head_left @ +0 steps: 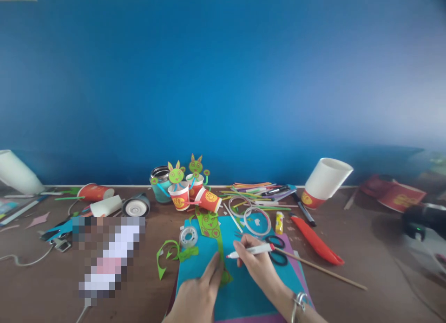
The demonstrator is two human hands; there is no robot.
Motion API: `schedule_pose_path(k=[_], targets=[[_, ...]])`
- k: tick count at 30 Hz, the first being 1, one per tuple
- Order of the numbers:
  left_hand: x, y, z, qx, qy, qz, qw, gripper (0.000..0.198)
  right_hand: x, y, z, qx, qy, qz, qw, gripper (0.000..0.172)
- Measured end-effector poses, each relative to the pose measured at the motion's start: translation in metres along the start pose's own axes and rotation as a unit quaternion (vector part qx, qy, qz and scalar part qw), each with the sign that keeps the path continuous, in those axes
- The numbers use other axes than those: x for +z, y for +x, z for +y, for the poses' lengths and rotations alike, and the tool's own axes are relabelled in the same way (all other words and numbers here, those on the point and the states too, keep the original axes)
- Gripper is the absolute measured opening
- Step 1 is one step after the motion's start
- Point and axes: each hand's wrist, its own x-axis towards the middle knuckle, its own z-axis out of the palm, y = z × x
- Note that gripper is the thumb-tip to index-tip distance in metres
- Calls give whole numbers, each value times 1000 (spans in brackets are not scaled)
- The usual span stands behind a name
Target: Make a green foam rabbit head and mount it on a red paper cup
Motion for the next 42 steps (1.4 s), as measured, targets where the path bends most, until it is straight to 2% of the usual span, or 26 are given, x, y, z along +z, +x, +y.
schedule_pose_path(k=[2, 5, 8, 16, 22, 28, 38, 42], targets=[[-3, -1, -2, -16, -15, 22, 1000, 69, 1, -2, 0, 2, 0, -18, 1000, 28], [-2, -6, -1, -46, -12, 56, 997, 51, 3, -4, 2, 14, -32, -60, 998, 20], [3, -10, 3, -30, 7, 43, 999, 38, 6, -5, 5, 6, -89, -65, 994, 20], [2, -7, 8, -3, -14, -13, 1000, 41, 9, -5, 8, 8, -131, -67, 989, 22], [7, -7, 6, 8, -21, 13, 1000, 44, 6, -4, 8, 3, -125, -23, 992, 22], [9, -7, 5, 6, -20, 11, 1000, 42, 8, -6, 7, -2, -138, -62, 988, 22], [3, -7, 7, 5, -12, -15, 1000, 41, 9, -7, 0, -5, -164, -58, 985, 23], [5, -6, 7, 7, -9, 13, 1000, 42, 9, -8, -3, -8, -162, -64, 985, 23]])
